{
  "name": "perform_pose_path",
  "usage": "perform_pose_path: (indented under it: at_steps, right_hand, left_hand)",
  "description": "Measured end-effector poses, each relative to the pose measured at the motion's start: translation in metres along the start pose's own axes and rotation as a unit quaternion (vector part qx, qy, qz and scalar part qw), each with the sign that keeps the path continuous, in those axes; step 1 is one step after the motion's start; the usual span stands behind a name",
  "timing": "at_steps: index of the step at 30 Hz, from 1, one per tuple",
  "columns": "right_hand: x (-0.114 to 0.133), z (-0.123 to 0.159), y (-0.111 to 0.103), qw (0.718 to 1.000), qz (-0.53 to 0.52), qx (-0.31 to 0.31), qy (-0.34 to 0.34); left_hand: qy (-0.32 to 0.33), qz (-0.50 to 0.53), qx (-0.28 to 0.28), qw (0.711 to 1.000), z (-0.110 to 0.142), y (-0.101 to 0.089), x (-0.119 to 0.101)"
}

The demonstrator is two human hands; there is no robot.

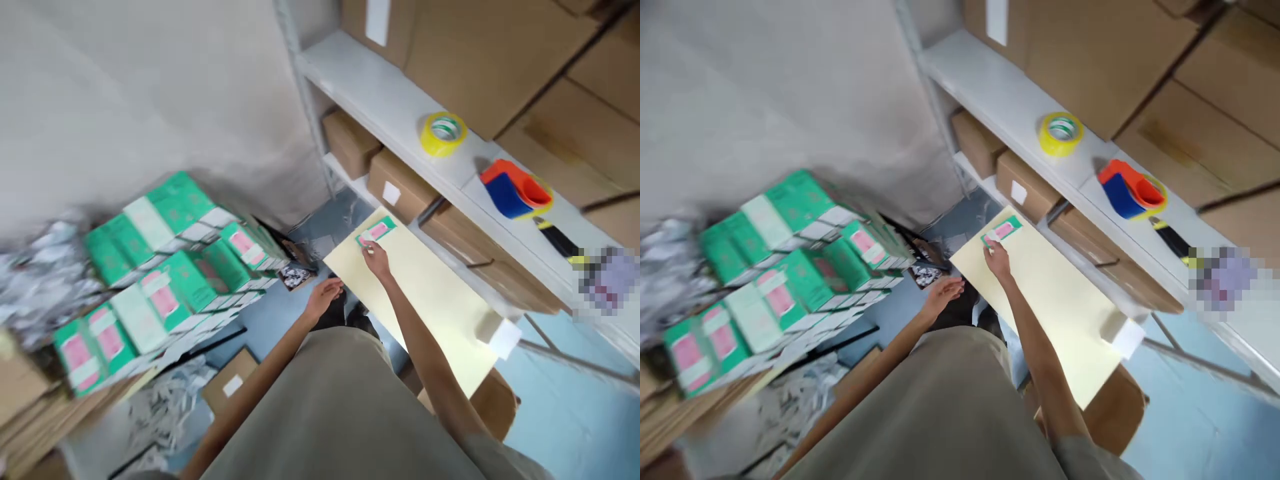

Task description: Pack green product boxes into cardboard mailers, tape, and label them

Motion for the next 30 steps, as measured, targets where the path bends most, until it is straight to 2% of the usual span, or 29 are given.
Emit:
perform_pose_path:
  at_steps: [3, 5, 9, 12, 14, 16, 19, 21, 23, 25, 27, 30]
  right_hand:
    - [0.032, 0.035, 0.042, 0.993, -0.041, 0.085, -0.072]
    - [0.054, 0.054, 0.07, 0.981, -0.088, 0.136, -0.105]
    - [0.103, 0.086, 0.121, 0.959, -0.143, 0.213, -0.12]
    - [0.158, 0.11, 0.157, 0.947, -0.136, 0.24, -0.163]
    - [0.201, 0.131, 0.188, 0.934, -0.128, 0.265, -0.203]
    - [0.246, 0.157, 0.228, 0.915, -0.126, 0.301, -0.238]
    - [0.308, 0.202, 0.306, 0.885, -0.127, 0.358, -0.27]
    - [0.341, 0.235, 0.363, 0.866, -0.124, 0.397, -0.279]
    - [0.364, 0.266, 0.414, 0.85, -0.119, 0.431, -0.278]
    - [0.379, 0.293, 0.455, 0.841, -0.111, 0.453, -0.272]
    - [0.386, 0.313, 0.483, 0.841, -0.1, 0.462, -0.265]
    - [0.388, 0.33, 0.508, 0.843, -0.074, 0.468, -0.255]
  left_hand:
    - [0.02, 0.05, -0.077, 0.996, 0.07, -0.058, 0.009]
    - [0.054, 0.096, -0.153, 0.982, 0.111, -0.101, 0.008]
    - [0.148, 0.198, -0.325, 0.913, 0.179, -0.192, -0.004]
    - [0.202, 0.259, -0.396, 0.858, 0.209, -0.253, -0.01]
    - [0.226, 0.29, -0.407, 0.836, 0.22, -0.287, -0.011]
    - [0.242, 0.311, -0.401, 0.827, 0.23, -0.318, -0.009]
    - [0.263, 0.335, -0.391, 0.816, 0.251, -0.366, 0.004]
    - [0.271, 0.353, -0.388, 0.807, 0.269, -0.397, 0.018]
    - [0.27, 0.37, -0.387, 0.8, 0.287, -0.428, 0.034]
    - [0.266, 0.381, -0.387, 0.797, 0.301, -0.455, 0.048]
    - [0.262, 0.387, -0.387, 0.794, 0.31, -0.479, 0.058]
    - [0.259, 0.402, -0.384, 0.79, 0.314, -0.509, 0.063]
Point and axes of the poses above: each hand's wrist, its own z-axis away from the middle knuckle, its own y-axis out of the palm, x = y × z, the point moved 5 cm from there along -z, towards the middle knuckle, and after that the axes turned 7 degrees about -y, right-handed, at the moved point
